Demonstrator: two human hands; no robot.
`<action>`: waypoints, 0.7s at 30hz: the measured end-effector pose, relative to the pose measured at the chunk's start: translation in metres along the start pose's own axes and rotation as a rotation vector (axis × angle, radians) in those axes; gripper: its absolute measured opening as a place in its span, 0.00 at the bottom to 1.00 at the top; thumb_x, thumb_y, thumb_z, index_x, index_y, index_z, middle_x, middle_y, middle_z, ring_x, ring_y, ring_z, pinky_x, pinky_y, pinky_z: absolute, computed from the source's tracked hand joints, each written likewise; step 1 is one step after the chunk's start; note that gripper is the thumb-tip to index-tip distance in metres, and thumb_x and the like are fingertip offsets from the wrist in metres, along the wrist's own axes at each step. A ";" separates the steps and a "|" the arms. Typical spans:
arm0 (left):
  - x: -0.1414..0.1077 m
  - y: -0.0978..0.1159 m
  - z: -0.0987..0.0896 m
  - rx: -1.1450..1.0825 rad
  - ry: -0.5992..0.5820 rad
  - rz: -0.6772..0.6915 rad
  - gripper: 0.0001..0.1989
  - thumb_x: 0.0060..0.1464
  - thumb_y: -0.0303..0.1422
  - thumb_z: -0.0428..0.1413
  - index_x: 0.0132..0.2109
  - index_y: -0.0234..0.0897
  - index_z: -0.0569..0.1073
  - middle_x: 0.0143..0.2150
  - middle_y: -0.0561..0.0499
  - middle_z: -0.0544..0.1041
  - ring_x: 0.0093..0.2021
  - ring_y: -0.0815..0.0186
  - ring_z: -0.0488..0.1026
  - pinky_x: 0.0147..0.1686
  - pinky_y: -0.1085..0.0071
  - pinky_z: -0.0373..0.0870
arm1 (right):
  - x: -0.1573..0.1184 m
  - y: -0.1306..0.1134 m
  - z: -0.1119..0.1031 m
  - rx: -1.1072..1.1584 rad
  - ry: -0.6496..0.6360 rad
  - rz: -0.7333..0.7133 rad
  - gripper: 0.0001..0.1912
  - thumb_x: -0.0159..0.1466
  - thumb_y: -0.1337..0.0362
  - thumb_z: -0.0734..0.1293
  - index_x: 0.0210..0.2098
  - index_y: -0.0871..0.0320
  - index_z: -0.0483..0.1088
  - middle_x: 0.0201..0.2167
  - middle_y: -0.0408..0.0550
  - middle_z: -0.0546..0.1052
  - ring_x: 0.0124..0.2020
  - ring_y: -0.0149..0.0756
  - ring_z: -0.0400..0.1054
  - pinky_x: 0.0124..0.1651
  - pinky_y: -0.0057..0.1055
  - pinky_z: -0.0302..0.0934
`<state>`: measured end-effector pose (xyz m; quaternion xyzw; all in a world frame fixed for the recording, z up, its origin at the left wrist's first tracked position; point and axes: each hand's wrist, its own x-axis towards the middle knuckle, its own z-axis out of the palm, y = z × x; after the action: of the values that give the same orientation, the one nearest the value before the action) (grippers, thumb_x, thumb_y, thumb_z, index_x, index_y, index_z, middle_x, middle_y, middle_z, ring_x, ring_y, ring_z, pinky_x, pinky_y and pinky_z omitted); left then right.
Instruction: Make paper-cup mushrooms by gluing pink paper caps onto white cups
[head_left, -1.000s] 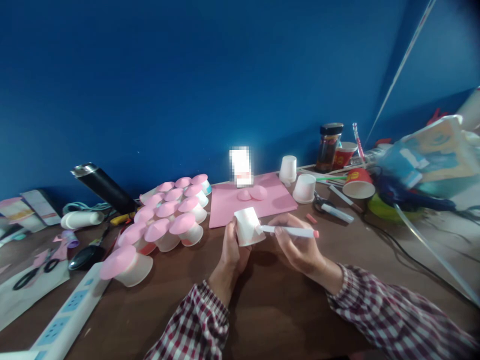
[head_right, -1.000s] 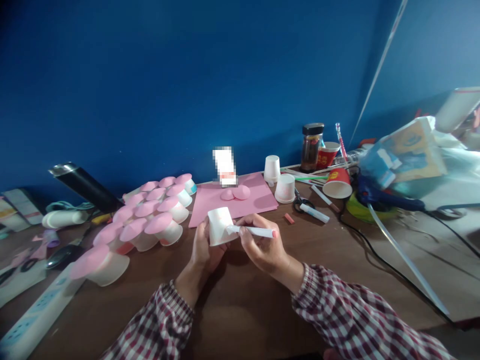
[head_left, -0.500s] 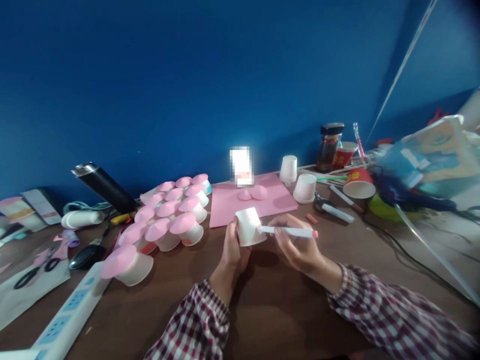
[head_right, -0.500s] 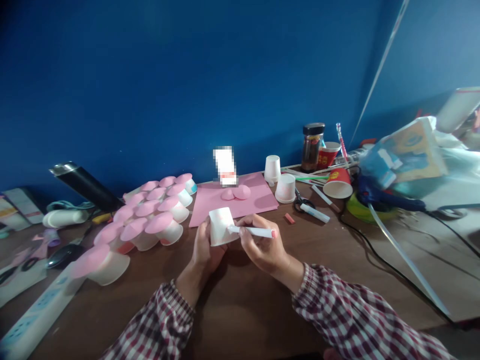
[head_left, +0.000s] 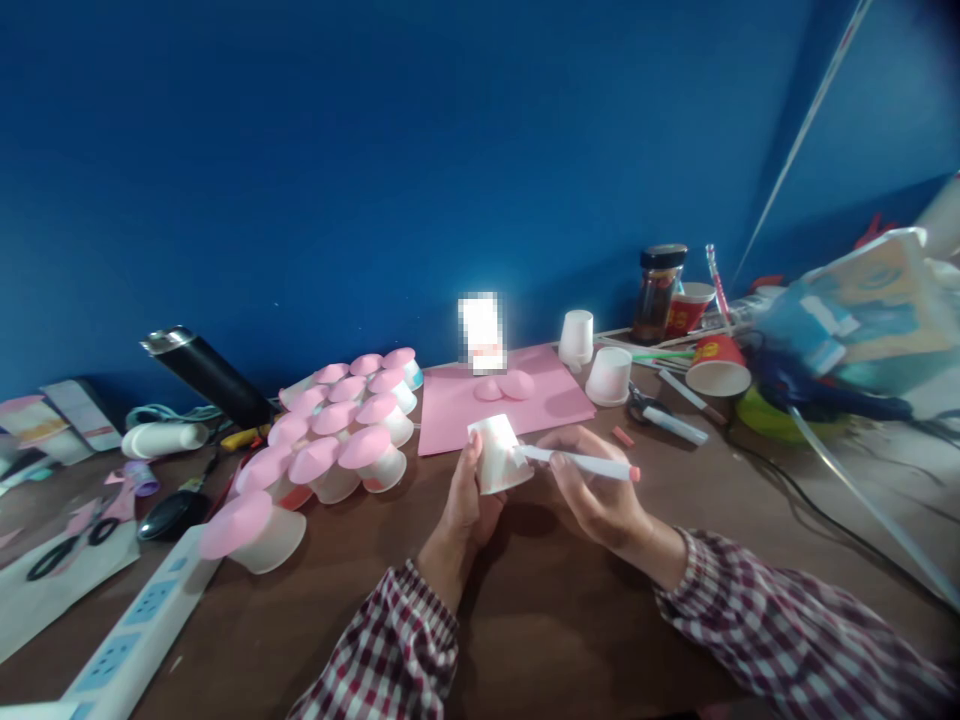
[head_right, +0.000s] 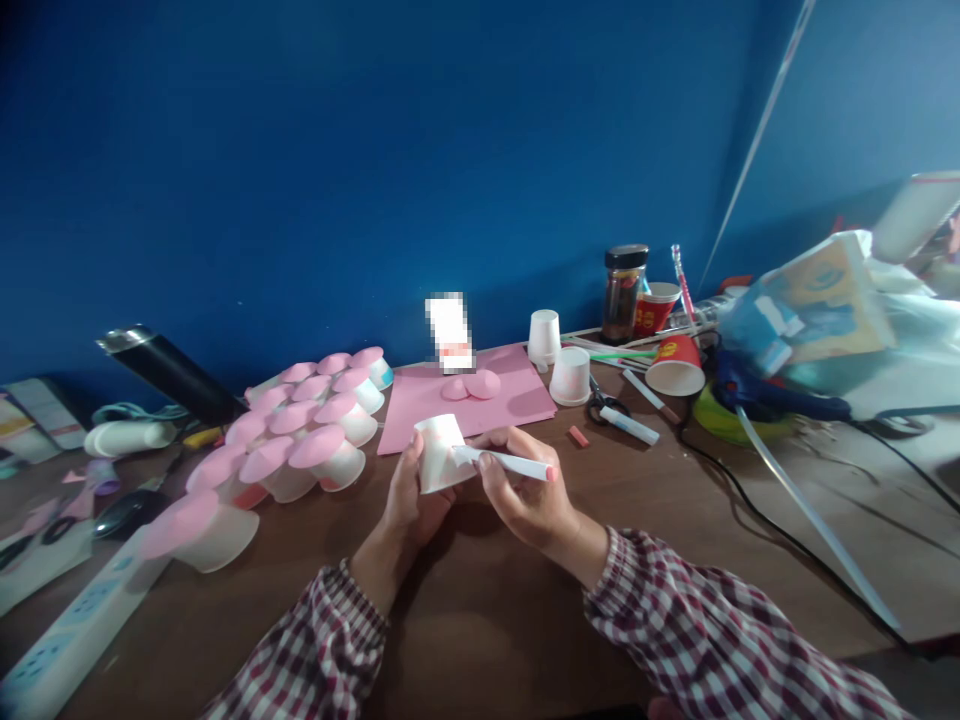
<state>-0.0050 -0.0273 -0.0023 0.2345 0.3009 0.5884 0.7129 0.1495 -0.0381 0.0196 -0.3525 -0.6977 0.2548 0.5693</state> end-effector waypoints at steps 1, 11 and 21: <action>0.000 0.000 0.000 0.006 0.016 -0.002 0.24 0.52 0.49 0.58 0.40 0.28 0.75 0.34 0.45 0.77 0.33 0.64 0.73 0.39 0.68 0.70 | 0.000 0.000 0.000 0.001 -0.003 0.000 0.05 0.63 0.65 0.62 0.35 0.58 0.71 0.27 0.46 0.75 0.26 0.32 0.68 0.30 0.28 0.63; 0.001 0.000 0.002 -0.015 0.029 0.049 0.15 0.54 0.43 0.56 0.35 0.32 0.73 0.28 0.49 0.74 0.30 0.65 0.71 0.34 0.69 0.69 | 0.001 -0.002 0.000 -0.005 -0.003 -0.005 0.06 0.63 0.66 0.62 0.33 0.58 0.70 0.25 0.45 0.73 0.24 0.31 0.66 0.27 0.28 0.61; 0.001 -0.002 0.004 -0.034 0.003 0.051 0.15 0.50 0.43 0.59 0.35 0.33 0.73 0.30 0.49 0.75 0.35 0.62 0.73 0.44 0.64 0.69 | 0.002 0.000 0.001 -0.039 0.031 -0.032 0.05 0.63 0.67 0.63 0.35 0.58 0.71 0.29 0.45 0.76 0.28 0.32 0.69 0.32 0.28 0.64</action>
<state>-0.0007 -0.0264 -0.0004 0.2290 0.2858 0.6116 0.7013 0.1488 -0.0362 0.0203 -0.3560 -0.6992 0.2267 0.5770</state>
